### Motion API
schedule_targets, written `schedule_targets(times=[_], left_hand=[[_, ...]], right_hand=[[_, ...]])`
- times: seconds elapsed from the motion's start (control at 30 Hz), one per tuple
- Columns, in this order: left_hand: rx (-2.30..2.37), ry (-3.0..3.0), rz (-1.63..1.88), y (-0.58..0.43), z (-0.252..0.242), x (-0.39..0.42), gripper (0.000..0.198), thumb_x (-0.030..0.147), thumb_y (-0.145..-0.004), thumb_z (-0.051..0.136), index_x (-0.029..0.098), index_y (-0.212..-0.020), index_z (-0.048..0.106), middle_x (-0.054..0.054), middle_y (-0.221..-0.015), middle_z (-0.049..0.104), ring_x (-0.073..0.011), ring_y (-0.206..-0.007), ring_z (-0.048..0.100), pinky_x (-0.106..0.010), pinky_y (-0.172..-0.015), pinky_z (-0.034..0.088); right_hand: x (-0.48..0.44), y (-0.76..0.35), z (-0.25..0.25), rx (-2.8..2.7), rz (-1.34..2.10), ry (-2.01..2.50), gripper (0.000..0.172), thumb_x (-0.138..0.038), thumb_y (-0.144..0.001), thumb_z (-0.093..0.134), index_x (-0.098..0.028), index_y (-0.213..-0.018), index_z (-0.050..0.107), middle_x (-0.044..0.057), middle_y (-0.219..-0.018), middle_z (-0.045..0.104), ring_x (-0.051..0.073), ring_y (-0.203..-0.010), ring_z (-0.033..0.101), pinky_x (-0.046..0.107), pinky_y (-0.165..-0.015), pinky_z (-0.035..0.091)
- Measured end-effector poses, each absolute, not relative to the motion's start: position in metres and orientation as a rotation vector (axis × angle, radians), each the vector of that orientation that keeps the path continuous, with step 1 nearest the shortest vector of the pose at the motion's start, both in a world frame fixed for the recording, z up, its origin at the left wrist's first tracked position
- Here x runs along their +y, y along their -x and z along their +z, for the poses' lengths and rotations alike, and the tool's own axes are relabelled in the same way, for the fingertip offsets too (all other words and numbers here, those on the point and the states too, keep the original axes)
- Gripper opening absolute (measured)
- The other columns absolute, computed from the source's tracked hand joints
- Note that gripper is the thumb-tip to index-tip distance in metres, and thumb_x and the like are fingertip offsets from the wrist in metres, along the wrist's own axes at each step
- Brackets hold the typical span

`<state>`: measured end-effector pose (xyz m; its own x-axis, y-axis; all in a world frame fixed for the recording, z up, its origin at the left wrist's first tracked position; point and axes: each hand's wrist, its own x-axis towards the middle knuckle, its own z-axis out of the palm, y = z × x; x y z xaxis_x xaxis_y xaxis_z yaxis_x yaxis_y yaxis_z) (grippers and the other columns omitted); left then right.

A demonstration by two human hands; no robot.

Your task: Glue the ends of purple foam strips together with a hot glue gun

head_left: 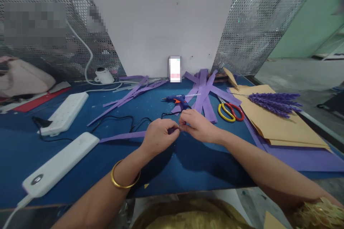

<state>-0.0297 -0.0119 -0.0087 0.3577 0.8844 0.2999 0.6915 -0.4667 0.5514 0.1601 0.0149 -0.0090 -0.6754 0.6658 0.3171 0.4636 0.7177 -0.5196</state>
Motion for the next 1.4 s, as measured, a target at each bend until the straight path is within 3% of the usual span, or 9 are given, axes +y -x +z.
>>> schedule_targets(times=[0.23,0.43,0.5,0.6,0.67,0.77,0.9,1.07,1.4], left_hand=[[1.436,-2.155,0.864,0.032,-0.010,-0.006,0.015,0.019,-0.077,0.062,0.019,-0.071,0.076,0.000,-0.069,0.074,-0.0146,-0.063,0.061,-0.027,-0.064,0.039],[1.417,-2.021,0.941,0.033,-0.007,-0.003,0.015,0.028,-0.079,0.066,0.019,-0.074,0.077,0.001,-0.068,0.074,-0.0139,-0.060,0.060,-0.025,-0.060,0.041],[1.419,-2.013,0.958,0.033,-0.006,-0.004,0.014,0.028,-0.078,0.067,0.019,-0.074,0.077,0.001,-0.066,0.073,-0.0133,-0.058,0.058,-0.025,-0.059,0.040],[1.392,-2.034,0.997,0.033,-0.007,-0.005,0.014,0.029,-0.079,0.068,0.020,-0.075,0.077,0.001,-0.067,0.072,-0.0128,-0.059,0.057,-0.025,-0.060,0.041],[1.358,-2.065,1.010,0.034,-0.009,-0.005,0.014,0.029,-0.080,0.067,0.020,-0.075,0.077,0.001,-0.067,0.072,-0.0125,-0.059,0.057,-0.024,-0.060,0.040],[1.324,-2.078,1.002,0.035,-0.010,-0.004,0.016,0.029,-0.080,0.066,0.019,-0.072,0.076,0.001,-0.064,0.070,-0.0120,-0.057,0.055,-0.024,-0.059,0.039],[1.338,-1.952,0.972,0.035,-0.008,0.000,0.022,0.036,-0.079,0.066,0.017,-0.069,0.074,0.001,-0.059,0.065,-0.0120,-0.055,0.050,-0.025,-0.055,0.036],[1.340,-1.820,1.009,0.037,-0.006,0.001,0.024,0.039,-0.077,0.068,0.017,-0.069,0.074,0.000,-0.061,0.064,-0.0128,-0.058,0.050,-0.025,-0.057,0.036],[1.349,-1.717,1.076,0.037,-0.007,0.003,0.023,0.038,-0.073,0.072,0.017,-0.066,0.072,0.002,-0.060,0.061,-0.0116,-0.057,0.047,-0.024,-0.054,0.035]], right_hand=[[0.018,-0.166,0.001,-2.005,1.139,0.908,0.018,-0.032,-0.091,0.049,-0.021,-0.076,0.045,-0.002,-0.075,0.046,0.015,-0.071,0.043,0.028,-0.066,0.036],[0.029,-0.178,0.003,-1.878,0.705,1.050,0.031,-0.036,-0.096,0.044,-0.022,-0.069,0.043,-0.003,-0.066,0.043,0.015,-0.065,0.042,0.030,-0.066,0.035],[0.029,-0.177,0.001,-2.002,0.485,1.051,0.035,-0.035,-0.098,0.046,-0.022,-0.066,0.046,-0.001,-0.065,0.050,0.016,-0.067,0.048,0.033,-0.074,0.038],[0.023,-0.171,0.000,-2.250,0.295,0.910,0.019,-0.033,-0.097,0.055,-0.021,-0.085,0.062,0.004,-0.086,0.069,0.020,-0.085,0.060,0.040,-0.095,0.038],[0.019,-0.168,0.000,-2.425,0.288,0.851,0.017,-0.030,-0.098,0.054,-0.020,-0.090,0.065,0.005,-0.087,0.071,0.019,-0.083,0.062,0.042,-0.102,0.035],[0.019,-0.170,0.003,-2.582,0.397,0.910,0.027,-0.025,-0.100,0.048,-0.019,-0.080,0.063,0.001,-0.072,0.067,0.015,-0.069,0.058,0.034,-0.086,0.041],[0.032,-0.188,0.011,-2.572,0.586,1.035,0.021,-0.025,-0.097,0.052,-0.019,-0.081,0.064,-0.001,-0.071,0.063,0.013,-0.066,0.053,0.026,-0.063,0.034],[0.042,-0.205,0.018,-2.389,0.907,1.160,0.019,-0.029,-0.093,0.054,-0.019,-0.079,0.063,-0.003,-0.064,0.059,0.011,-0.061,0.053,0.024,-0.060,0.037],[0.038,-0.199,0.015,-2.239,0.858,1.237,0.019,-0.023,-0.091,0.053,-0.019,-0.074,0.062,-0.002,-0.063,0.065,0.011,-0.056,0.053,0.026,-0.058,0.038]])
